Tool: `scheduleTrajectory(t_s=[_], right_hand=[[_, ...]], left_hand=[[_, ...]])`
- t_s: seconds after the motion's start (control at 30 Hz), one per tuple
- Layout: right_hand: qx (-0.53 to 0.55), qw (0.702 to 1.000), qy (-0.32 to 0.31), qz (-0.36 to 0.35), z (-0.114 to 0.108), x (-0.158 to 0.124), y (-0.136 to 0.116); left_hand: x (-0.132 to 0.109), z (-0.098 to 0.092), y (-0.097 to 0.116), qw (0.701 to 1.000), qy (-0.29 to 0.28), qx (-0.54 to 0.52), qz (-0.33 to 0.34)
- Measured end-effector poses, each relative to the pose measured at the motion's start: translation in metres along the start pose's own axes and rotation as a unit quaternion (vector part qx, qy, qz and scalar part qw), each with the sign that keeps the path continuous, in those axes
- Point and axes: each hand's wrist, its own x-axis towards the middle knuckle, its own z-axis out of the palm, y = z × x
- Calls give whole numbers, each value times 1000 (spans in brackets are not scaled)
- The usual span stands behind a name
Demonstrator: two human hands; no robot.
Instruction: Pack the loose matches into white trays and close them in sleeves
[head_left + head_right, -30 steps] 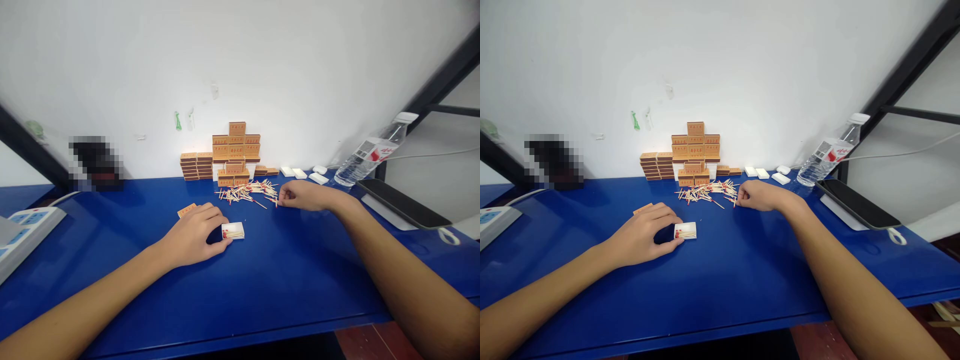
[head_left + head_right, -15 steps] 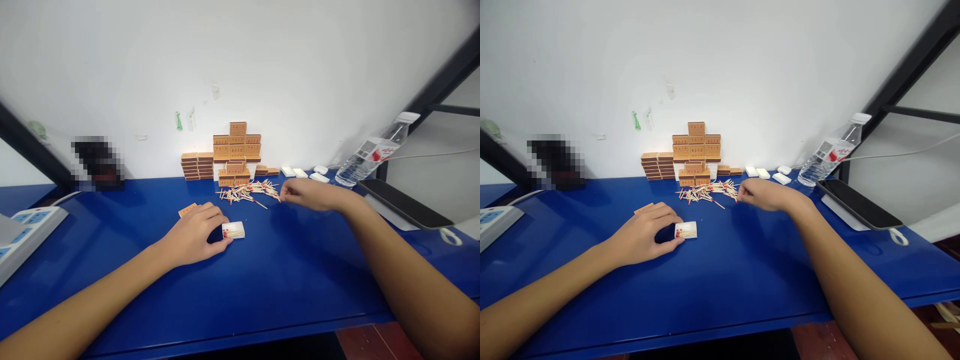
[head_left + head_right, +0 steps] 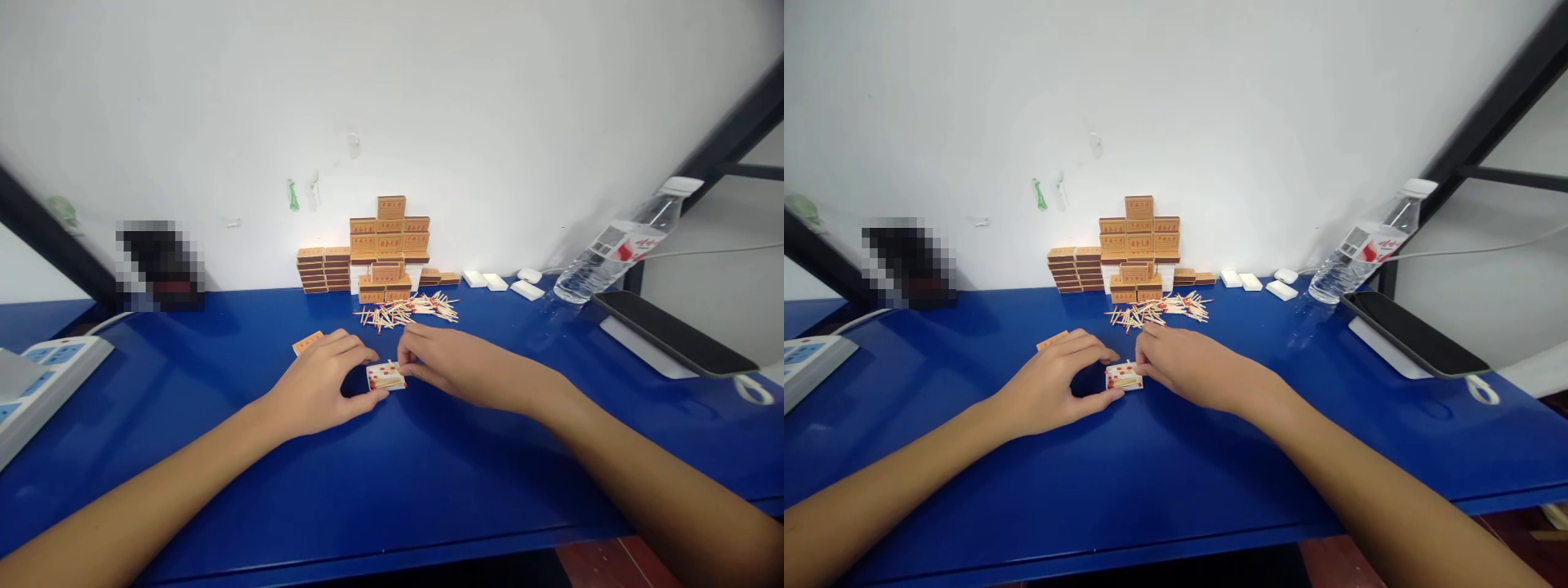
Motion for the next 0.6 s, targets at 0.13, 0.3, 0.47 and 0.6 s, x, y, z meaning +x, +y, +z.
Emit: scheduleTrajectory(t_s=[0.13, 0.3, 0.47, 0.6], right_hand=[[-42, 999, 15, 17, 2, 1, -1], [-85, 995, 45, 36, 3, 2, -12], [-114, 990, 61, 47, 10, 3, -24], [-158, 984, 64, 57, 14, 5, -30]], left_hand=[[1, -2, 7, 996, 82, 14, 38], [-1, -3, 14, 975, 158, 120, 102], [0, -1, 19, 958, 176, 191, 119], [1, 2, 22, 945, 202, 223, 132]])
